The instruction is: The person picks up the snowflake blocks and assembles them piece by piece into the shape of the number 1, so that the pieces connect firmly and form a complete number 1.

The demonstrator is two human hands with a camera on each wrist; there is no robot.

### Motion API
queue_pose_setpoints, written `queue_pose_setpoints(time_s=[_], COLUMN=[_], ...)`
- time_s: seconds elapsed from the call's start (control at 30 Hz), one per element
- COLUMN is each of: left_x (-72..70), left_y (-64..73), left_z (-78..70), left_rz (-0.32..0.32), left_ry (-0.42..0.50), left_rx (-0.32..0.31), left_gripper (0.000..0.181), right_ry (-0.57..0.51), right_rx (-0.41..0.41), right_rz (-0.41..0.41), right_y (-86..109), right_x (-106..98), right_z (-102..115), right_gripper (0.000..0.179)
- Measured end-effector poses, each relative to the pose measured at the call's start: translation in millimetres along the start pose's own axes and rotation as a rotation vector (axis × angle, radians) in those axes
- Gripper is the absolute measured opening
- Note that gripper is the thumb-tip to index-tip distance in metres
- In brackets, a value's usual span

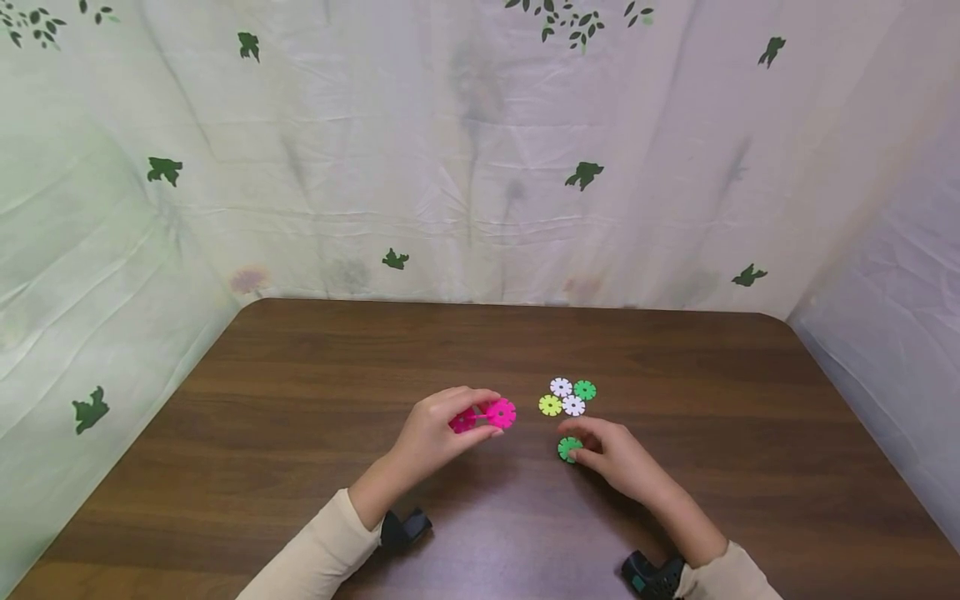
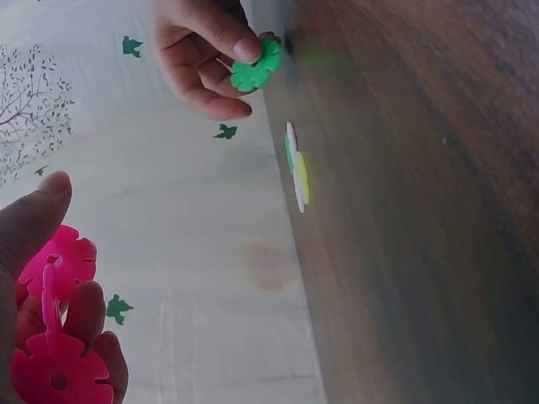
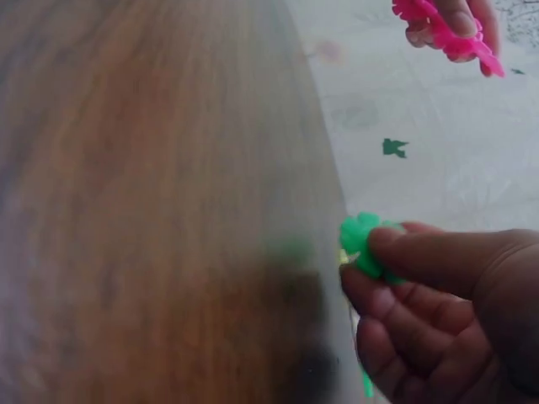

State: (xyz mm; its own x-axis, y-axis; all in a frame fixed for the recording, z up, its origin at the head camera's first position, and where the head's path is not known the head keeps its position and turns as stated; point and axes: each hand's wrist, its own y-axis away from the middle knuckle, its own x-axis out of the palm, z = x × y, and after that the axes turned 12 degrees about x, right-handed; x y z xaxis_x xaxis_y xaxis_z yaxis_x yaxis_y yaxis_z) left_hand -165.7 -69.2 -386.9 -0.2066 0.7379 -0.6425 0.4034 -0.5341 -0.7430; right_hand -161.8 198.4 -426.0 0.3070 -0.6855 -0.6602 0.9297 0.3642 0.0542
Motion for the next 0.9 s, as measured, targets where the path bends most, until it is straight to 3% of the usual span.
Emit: queue_pose_setpoints(time_s=[0.37,0.57,0.9], left_x=[0.3,0.9,0.2], left_y=[0.1,0.7,0.7], left_z=[0.6,1.0,1.0], left_rz=[-0.013,-0.008,0.000], left_ry=[-0.009,-0.014,-0.001], left_rx=[0.010,0.004,0.000], left_gripper=[0.034,0.033,0.033], right_ry=[-0.094,-0.185,-0.232], right_rx=[-0.023,-0.083,-0.174], right_rz=[-0.099,-0.115,-0.148], right_y=[-3.9,-8.4,-11.5], right_x=[-5.2,-8.9,-11.6], right_z=[17.3,31.1,54.6], right_gripper=[0.023,0.025,0.023])
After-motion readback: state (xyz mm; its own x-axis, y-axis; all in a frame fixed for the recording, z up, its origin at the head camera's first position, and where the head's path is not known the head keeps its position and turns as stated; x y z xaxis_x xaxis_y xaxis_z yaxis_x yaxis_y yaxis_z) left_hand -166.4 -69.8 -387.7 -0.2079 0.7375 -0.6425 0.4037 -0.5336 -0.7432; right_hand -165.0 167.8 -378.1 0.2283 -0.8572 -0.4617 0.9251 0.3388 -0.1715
